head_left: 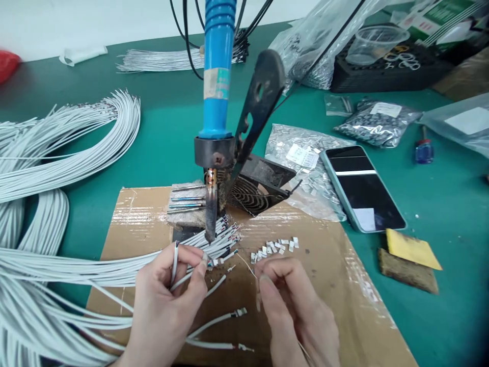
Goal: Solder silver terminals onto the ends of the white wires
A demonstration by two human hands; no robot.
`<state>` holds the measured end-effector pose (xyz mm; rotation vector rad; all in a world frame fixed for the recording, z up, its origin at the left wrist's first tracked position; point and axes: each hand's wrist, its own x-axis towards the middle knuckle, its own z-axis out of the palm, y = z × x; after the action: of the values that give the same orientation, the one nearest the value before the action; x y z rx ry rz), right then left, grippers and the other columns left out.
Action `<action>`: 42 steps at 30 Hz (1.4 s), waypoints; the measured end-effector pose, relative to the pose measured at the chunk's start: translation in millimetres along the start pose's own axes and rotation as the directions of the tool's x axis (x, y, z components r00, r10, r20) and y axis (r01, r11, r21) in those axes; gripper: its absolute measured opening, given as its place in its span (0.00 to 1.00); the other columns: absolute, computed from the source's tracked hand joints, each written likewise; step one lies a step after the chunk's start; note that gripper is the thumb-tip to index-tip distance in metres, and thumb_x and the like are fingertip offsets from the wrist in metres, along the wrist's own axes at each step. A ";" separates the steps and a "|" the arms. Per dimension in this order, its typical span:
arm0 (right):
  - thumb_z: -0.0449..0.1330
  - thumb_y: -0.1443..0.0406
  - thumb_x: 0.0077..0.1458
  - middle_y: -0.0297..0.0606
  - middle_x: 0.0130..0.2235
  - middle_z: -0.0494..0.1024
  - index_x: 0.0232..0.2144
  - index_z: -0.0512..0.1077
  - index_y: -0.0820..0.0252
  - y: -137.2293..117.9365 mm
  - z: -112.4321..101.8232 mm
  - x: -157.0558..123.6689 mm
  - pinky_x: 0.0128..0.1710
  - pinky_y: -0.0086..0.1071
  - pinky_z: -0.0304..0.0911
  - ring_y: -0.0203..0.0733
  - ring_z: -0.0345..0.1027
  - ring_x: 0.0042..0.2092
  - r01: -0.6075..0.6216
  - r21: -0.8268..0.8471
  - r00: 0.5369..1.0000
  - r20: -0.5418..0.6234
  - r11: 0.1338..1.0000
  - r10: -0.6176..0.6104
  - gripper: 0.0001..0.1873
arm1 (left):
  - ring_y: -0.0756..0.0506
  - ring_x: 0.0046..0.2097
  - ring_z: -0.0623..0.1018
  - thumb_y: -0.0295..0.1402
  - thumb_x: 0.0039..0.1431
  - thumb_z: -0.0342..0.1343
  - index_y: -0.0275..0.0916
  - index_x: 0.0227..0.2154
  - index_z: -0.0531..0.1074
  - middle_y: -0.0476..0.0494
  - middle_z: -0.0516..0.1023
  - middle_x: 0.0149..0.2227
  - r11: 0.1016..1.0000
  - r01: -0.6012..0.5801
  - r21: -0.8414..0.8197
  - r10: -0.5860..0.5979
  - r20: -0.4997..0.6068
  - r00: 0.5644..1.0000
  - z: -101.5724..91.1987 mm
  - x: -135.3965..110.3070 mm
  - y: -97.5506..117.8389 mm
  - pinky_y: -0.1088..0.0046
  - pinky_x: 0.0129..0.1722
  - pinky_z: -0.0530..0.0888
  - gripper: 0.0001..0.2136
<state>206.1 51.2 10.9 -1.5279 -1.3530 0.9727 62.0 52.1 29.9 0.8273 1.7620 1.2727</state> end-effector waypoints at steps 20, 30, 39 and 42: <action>0.62 0.72 0.61 0.27 0.47 0.88 0.31 0.70 0.50 -0.8 17.2 11.1 0.47 0.20 0.73 0.36 0.85 0.46 0.102 0.156 0.994 0.016 0.983 -0.105 0.11 | 0.55 0.24 0.74 0.25 0.49 0.66 0.41 0.22 0.77 0.55 0.81 0.28 1.000 0.011 0.006 -0.011 -0.026 1.000 5.9 13.0 11.5 0.85 0.24 0.70 0.06; 0.63 0.72 0.59 0.31 0.47 0.88 0.28 0.70 0.51 -3.5 22.2 14.2 0.44 0.24 0.76 0.40 0.85 0.46 0.115 0.173 0.993 -0.026 0.978 -0.112 0.11 | 0.54 0.26 0.81 0.21 0.57 0.64 0.42 0.27 0.79 0.55 0.83 0.28 0.988 -0.145 0.057 0.136 0.143 0.980 -8.1 24.9 2.7 0.88 0.26 0.73 0.08; 0.63 0.71 0.60 0.30 0.47 0.88 0.28 0.71 0.51 -6.6 20.9 14.2 0.46 0.24 0.75 0.39 0.85 0.47 0.105 0.168 0.994 -0.021 0.980 -0.103 0.11 | 0.55 0.27 0.80 0.20 0.57 0.63 0.42 0.28 0.80 0.54 0.85 0.31 0.989 -0.147 0.030 0.142 0.134 0.981 -9.4 26.6 1.9 0.88 0.28 0.74 0.10; 0.63 0.72 0.59 0.32 0.47 0.88 0.28 0.71 0.52 -7.0 21.5 14.2 0.45 0.25 0.76 0.41 0.85 0.46 0.113 0.184 0.994 -0.030 0.976 -0.109 0.11 | 0.55 0.28 0.81 0.19 0.58 0.63 0.43 0.28 0.80 0.55 0.85 0.31 0.991 -0.137 0.006 0.135 0.134 0.982 -8.8 26.1 2.4 0.89 0.29 0.74 0.10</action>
<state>185.2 67.8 10.2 -1.3057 -1.2819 0.9818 42.1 71.2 28.0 1.0322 1.6343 1.2624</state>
